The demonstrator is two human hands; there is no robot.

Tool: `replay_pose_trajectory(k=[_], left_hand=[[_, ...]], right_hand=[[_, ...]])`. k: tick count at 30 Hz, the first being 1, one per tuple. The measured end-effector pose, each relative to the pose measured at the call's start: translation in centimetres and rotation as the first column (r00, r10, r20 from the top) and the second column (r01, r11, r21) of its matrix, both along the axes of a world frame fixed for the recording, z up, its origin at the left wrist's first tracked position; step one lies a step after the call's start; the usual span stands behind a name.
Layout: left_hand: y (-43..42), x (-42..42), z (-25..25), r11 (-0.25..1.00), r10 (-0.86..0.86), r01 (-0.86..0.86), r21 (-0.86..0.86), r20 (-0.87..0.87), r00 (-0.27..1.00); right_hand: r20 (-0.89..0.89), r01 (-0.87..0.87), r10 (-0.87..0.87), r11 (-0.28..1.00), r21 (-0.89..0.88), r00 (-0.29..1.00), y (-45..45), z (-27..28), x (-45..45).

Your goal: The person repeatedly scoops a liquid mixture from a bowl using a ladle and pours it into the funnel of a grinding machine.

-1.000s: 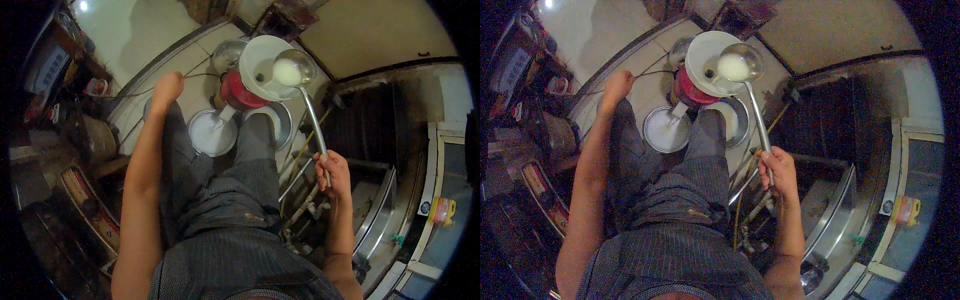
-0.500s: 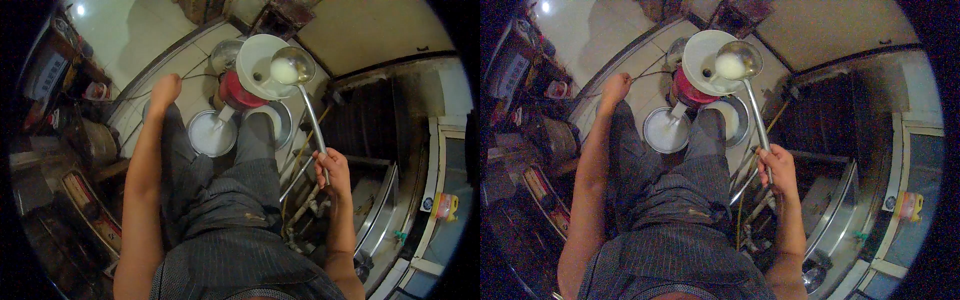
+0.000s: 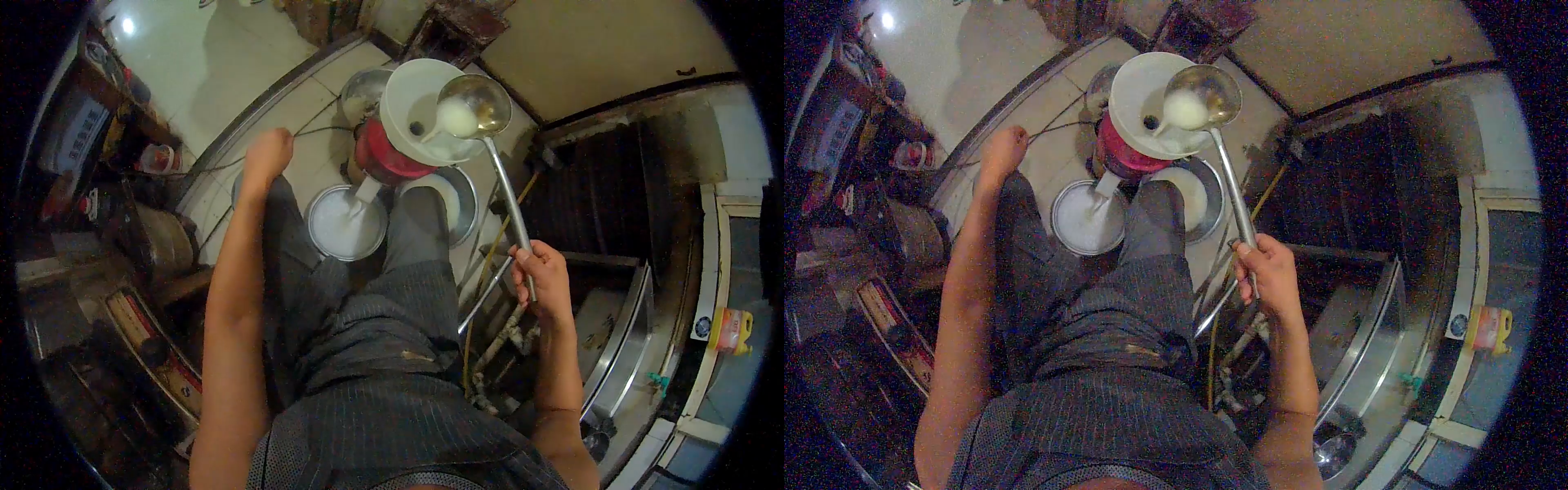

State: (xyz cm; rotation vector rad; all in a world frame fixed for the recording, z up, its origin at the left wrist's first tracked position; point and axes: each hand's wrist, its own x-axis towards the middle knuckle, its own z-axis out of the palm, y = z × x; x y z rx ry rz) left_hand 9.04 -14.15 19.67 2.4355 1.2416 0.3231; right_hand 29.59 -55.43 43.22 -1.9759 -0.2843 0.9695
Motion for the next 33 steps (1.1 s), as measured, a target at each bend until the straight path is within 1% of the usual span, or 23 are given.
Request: replay_pose_trajectory(k=[3, 8, 12, 15, 17, 21, 23, 27, 29, 30, 31, 32, 33], left_hand=[[0.0, 0.3, 0.2, 1.0, 0.009, -0.009, -0.005, 0.014, 1.0], [-0.5, 0.2, 0.8, 0.999, 0.017, -0.017, -0.028, -0.016, 1.0], [-0.4, 0.0, 0.4, 1.0, 0.004, -0.004, -0.005, -0.012, 1.0], [-0.3, 0.2, 0.6, 0.999, 0.01, -0.01, -0.03, -0.022, 1.0], [0.2, 0.1, 0.7, 0.998, 0.015, -0.018, -0.053, -0.058, 0.998], [0.1, 0.4, 0.2, 0.999, 0.001, -0.003, -0.047, -0.05, 0.999], [0.1, 0.5, 0.4, 0.999, 0.01, -0.014, -0.047, -0.066, 0.998], [-0.3, 0.7, 1.1, 0.999, 0.004, -0.008, -0.046, -0.081, 0.997], [-0.5, 0.8, 1.2, 0.998, 0.034, -0.04, -0.056, -0.112, 0.993], [-0.7, 0.8, 1.5, 0.998, 0.03, -0.036, -0.053, -0.113, 0.993], [-0.9, 0.9, 1.7, 0.998, 0.039, -0.045, -0.052, -0.105, 0.994], [-1.3, 0.9, 2.0, 0.997, 0.052, -0.057, -0.053, -0.099, 0.994], [-1.3, 0.8, 1.8, 0.998, 0.044, -0.049, -0.049, -0.102, 0.994]], right_hand=[[0.01, -0.003, 0.003, 1.0, -0.008, 1.0, -0.1, -0.1, 0.3], [0.04, -0.026, 0.026, 1.0, -0.007, 0.999, -0.3, -0.6, 0.3], [0.016, -0.031, 0.031, 0.999, 0.019, 0.999, -0.5, -0.8, 0.2], [0.032, -0.024, 0.023, 1.0, 0.016, 0.999, -0.6, -0.9, 0.3], [0.044, -0.003, 0.004, 0.999, -0.035, 0.999, -0.1, -0.8, 0.1], [0.039, 0.0, 0.001, 1.0, -0.025, 0.999, -0.8, -1.2, 0.6], [0.096, -0.009, 0.013, 0.999, -0.04, 0.995, -1.0, -1.6, 0.6], [0.144, -0.016, 0.024, 0.998, -0.055, 0.989, -1.8, -2.3, 0.6], [0.357, -0.107, 0.14, 0.988, -0.111, 0.923, -2.4, -3.2, 0.4], [0.356, -0.103, 0.135, 0.989, -0.108, 0.925, -2.9, -3.8, 0.5], [0.581, -0.191, 0.242, 0.97, -0.149, 0.777, -3.4, -4.8, 0.7], [0.756, -0.265, 0.332, 0.94, -0.215, 0.565, -3.9, -5.5, 0.9], [0.751, -0.236, 0.332, 0.942, -0.238, 0.57, -4.2, -5.9, 0.8]])
